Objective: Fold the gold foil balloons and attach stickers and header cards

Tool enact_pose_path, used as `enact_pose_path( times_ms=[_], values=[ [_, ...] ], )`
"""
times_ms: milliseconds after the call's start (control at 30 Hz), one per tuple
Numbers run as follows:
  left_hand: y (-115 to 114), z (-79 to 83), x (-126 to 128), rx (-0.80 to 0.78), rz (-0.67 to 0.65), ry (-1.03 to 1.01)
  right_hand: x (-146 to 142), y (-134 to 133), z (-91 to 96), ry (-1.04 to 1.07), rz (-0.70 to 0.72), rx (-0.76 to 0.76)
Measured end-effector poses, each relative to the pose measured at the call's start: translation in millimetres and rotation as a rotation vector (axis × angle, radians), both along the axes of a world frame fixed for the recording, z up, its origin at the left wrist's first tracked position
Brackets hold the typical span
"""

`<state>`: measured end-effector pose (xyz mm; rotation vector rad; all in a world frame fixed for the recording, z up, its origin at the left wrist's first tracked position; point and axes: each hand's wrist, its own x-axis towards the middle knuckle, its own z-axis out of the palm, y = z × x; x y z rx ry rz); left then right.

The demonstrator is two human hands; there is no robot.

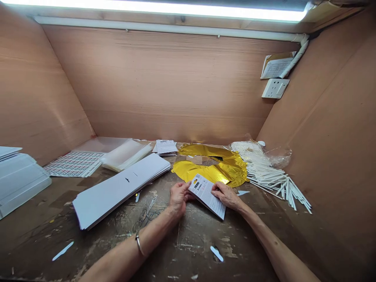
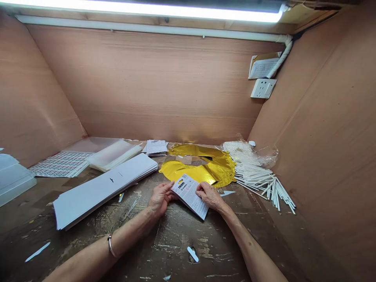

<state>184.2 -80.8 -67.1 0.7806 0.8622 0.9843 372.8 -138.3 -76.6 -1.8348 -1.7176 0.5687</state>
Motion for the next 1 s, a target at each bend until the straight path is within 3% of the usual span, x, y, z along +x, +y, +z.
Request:
enact_pose_path(
  times_ms=[167,300,367,467,533,600,767,800,867,933,1000],
  values=[
    [-38,-11.0,36,-0.104,-0.036,-0.099,-3,-3,-2.7,0.028,-0.034,0.02],
    [-31,-12.4,48,-0.031,-0.052,-0.168,11,-5,6.1,0.055,-0.222,0.14],
    [-18,-5.2,42,0.057,-0.121,-0.23,20,-4,14.7,0.226,-0.191,0.07],
    [2,10.6,22,0.182,-0.231,-0.216,19,3,27.3,0.662,0.063,-0.235],
    [14,19.2,4,0.24,-0.271,-0.159,4,10,32.2,0.872,0.137,-0.328],
    [25,24.1,-16,0.257,-0.277,-0.082,-19,20,33.0,0.984,0.144,-0.328],
    [65,34.5,-77,0.312,-0.321,0.261,-73,54,22.0,1.057,0.146,-0.304],
    [76,39.3,-91,0.367,-0.272,0.379,-80,60,18.4,1.061,0.142,-0.313],
    [104,50.8,-122,0.54,0.049,0.704,-90,68,10.3,1.064,0.134,-0.344],
    [131,60.2,-151,0.762,0.289,1.069,-96,71,2.6,1.058,0.137,-0.364],
    [155,62.5,-176,0.909,0.299,1.384,-100,72,-3.1,1.052,0.15,-0.369]
  ],
)
